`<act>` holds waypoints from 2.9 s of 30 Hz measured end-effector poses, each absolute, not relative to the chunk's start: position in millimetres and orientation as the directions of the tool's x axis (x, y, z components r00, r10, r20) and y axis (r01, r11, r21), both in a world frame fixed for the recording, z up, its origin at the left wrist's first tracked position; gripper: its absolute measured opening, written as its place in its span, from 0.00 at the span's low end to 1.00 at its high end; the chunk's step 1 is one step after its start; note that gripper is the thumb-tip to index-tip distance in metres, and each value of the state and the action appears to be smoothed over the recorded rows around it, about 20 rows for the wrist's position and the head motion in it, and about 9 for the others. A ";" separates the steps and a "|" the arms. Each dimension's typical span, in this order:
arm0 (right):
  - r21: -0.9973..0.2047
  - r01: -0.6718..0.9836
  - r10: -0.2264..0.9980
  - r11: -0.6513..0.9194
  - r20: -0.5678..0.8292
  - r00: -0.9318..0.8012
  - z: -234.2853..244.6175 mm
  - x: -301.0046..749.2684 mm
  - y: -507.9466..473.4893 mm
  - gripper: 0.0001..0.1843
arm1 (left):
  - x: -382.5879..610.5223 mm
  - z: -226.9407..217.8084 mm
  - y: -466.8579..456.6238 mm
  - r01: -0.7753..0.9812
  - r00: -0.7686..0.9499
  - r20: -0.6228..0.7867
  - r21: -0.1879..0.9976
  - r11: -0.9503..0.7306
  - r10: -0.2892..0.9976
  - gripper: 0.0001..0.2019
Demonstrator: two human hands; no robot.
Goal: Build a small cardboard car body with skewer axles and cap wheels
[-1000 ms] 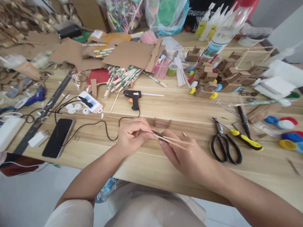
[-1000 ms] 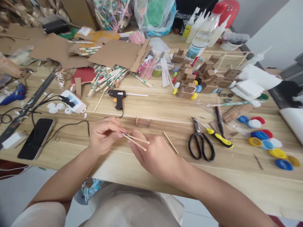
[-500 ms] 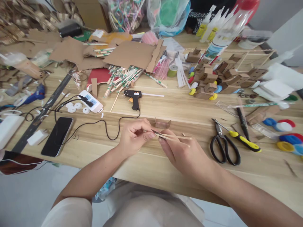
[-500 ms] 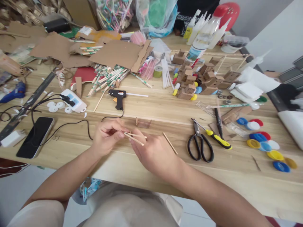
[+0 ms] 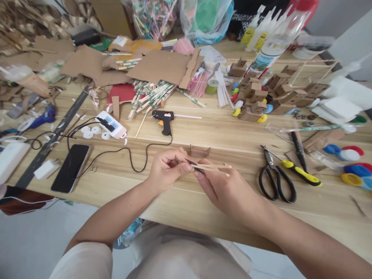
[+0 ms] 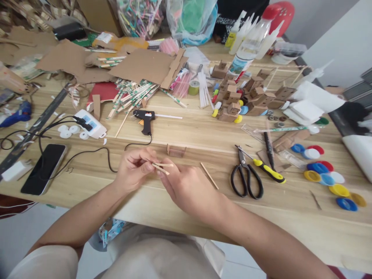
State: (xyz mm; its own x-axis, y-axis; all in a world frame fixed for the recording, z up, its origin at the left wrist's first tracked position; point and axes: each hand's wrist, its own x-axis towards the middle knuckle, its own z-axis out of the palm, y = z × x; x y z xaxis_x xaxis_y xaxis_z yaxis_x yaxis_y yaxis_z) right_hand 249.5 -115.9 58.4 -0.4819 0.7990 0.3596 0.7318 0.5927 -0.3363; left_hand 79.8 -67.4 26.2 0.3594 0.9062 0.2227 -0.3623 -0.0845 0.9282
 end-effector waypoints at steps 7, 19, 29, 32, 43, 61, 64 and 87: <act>-0.376 0.714 0.801 0.590 0.383 -0.460 66.9 255.6 -109.5 0.22 | 76.3 36.2 -61.4 -0.316 0.364 0.161 0.948 -0.041 0.917 0.14; -0.381 0.746 0.836 0.547 0.291 -0.464 69.4 257.4 -112.2 0.25 | 69.6 38.4 -54.9 -0.143 0.254 0.437 0.899 -0.413 0.863 0.11; -0.341 0.735 0.807 0.586 0.328 -0.491 65.6 257.4 -115.4 0.26 | 66.1 44.3 -55.8 -0.094 0.328 0.449 0.891 -0.444 0.831 0.12; -0.337 0.751 0.819 0.568 0.315 -0.479 67.5 259.1 -116.6 0.26 | 63.3 44.0 -55.9 -0.078 0.335 0.434 0.897 -0.435 0.836 0.11; -0.415 0.759 0.864 0.502 0.277 -0.420 64.0 249.1 -119.1 0.26 | 74.9 31.2 -65.7 -0.271 0.302 0.286 0.940 -0.206 0.910 0.18; -0.309 0.785 0.839 0.536 0.302 -0.453 61.7 247.7 -117.2 0.25 | 74.1 31.7 -65.7 -0.162 0.300 0.249 0.965 -0.208 0.921 0.21; -0.321 0.782 0.832 0.535 0.363 -0.420 61.2 244.5 -117.2 0.25 | 76.2 30.7 -67.8 -0.228 0.302 0.207 0.964 -0.141 0.931 0.22; -0.267 0.825 0.852 0.497 0.328 -0.407 49.2 245.6 -114.1 0.21 | 80.5 30.6 -70.4 -0.228 0.278 0.086 0.973 -0.021 0.957 0.25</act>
